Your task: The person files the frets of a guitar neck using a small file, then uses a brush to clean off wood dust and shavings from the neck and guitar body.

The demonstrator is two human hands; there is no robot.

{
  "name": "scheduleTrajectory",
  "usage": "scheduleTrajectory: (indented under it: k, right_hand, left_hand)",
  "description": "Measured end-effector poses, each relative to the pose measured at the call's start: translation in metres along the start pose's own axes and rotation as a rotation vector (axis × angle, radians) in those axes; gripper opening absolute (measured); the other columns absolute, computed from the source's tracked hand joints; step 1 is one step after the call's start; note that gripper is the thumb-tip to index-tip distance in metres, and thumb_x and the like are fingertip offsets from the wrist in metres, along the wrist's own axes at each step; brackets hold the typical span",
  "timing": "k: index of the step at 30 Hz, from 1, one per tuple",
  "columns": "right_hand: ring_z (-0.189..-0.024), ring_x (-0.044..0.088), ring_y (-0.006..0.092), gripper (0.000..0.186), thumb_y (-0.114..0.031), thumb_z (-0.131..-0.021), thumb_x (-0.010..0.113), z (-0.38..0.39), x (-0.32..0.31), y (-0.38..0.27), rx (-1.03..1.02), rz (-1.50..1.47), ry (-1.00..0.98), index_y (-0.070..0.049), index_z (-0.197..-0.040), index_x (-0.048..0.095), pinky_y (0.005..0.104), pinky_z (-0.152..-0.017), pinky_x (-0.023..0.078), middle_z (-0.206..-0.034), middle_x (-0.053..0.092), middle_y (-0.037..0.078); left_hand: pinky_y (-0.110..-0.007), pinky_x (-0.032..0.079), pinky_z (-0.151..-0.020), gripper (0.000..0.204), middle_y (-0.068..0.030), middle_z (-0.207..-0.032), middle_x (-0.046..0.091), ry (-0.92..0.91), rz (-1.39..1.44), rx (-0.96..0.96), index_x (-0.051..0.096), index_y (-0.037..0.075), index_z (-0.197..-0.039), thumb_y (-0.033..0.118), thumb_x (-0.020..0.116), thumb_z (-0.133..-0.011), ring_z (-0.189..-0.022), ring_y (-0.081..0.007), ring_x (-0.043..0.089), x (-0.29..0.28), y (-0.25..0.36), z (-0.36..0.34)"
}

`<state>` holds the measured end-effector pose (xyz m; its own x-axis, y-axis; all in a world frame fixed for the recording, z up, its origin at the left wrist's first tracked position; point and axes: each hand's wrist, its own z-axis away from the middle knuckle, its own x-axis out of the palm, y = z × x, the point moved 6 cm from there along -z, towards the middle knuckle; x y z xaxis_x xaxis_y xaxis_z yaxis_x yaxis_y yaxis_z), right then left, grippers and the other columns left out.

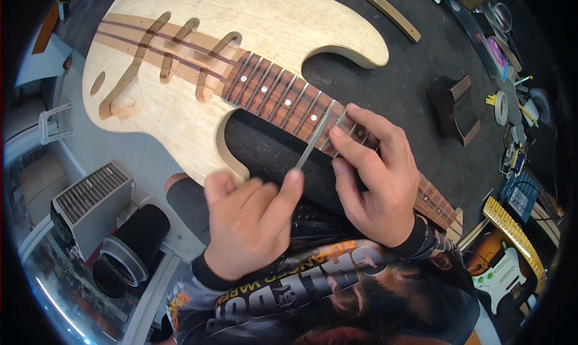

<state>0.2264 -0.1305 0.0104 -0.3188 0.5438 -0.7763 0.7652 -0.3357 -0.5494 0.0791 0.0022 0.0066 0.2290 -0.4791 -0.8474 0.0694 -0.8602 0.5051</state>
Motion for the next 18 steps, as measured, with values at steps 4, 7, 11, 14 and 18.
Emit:
scheduleTrajectory:
  k: [4, 7, 11, 14, 18]
  right_hand:
    - [-0.111, 0.074, 0.0353, 0.055, -0.001, -0.079, 0.089, 0.000, 0.000, 0.006, -0.003, -0.008, 0.022, -0.011, -0.131, 0.080, 0.0448, -0.090, 0.061, -0.144, 0.072, 0.017]
    - [-0.118, 0.076, 0.0364, 0.051, 0.009, -0.081, 0.086, -0.001, -0.005, 0.003, 0.014, 0.014, -0.042, -0.006, -0.129, 0.080, 0.0434, -0.093, 0.063, -0.145, 0.071, 0.022]
    - [-0.118, 0.075, 0.0361, 0.051, 0.008, -0.080, 0.086, -0.004, -0.006, -0.001, 0.018, 0.001, -0.052, -0.006, -0.129, 0.080, 0.0428, -0.091, 0.063, -0.145, 0.071, 0.021]
    - [-0.117, 0.075, 0.0357, 0.052, 0.008, -0.080, 0.086, -0.003, -0.006, 0.001, 0.019, 0.009, -0.055, -0.006, -0.129, 0.080, 0.0425, -0.091, 0.063, -0.146, 0.072, 0.021]
    - [-0.115, 0.074, 0.0357, 0.054, 0.003, -0.079, 0.088, -0.001, 0.000, 0.003, 0.006, -0.004, -0.040, -0.009, -0.131, 0.080, 0.0442, -0.091, 0.062, -0.145, 0.072, 0.019]
  left_hand:
    - [-0.049, 0.038, -0.083, 0.052, 0.0007, -0.078, 0.053, 0.117, -0.040, 0.141, 0.075, -0.001, -0.140, 0.008, 0.076, -0.088, -0.072, -0.0216, 0.058, 0.008, 0.000, -0.042]
    - [-0.047, 0.034, -0.081, 0.051, 0.0013, -0.078, 0.052, 0.047, -0.005, 0.099, 0.076, 0.001, -0.138, 0.008, 0.076, -0.087, -0.070, -0.0201, 0.056, 0.003, -0.002, -0.009]
    - [-0.045, 0.030, -0.081, 0.051, 0.0027, -0.073, 0.047, 0.002, -0.027, 0.034, 0.078, 0.002, -0.134, 0.003, 0.076, -0.083, -0.065, -0.0183, 0.051, -0.010, 0.001, 0.020]
    - [-0.045, 0.030, -0.082, 0.053, 0.0029, -0.072, 0.046, 0.003, -0.034, 0.043, 0.078, 0.002, -0.135, 0.003, 0.076, -0.082, -0.064, -0.0181, 0.050, -0.009, 0.001, 0.021]
    - [-0.044, 0.031, -0.081, 0.052, 0.0024, -0.074, 0.048, 0.040, -0.071, 0.053, 0.078, 0.002, -0.136, 0.005, 0.075, -0.084, -0.064, -0.0182, 0.051, -0.006, 0.005, 0.007]
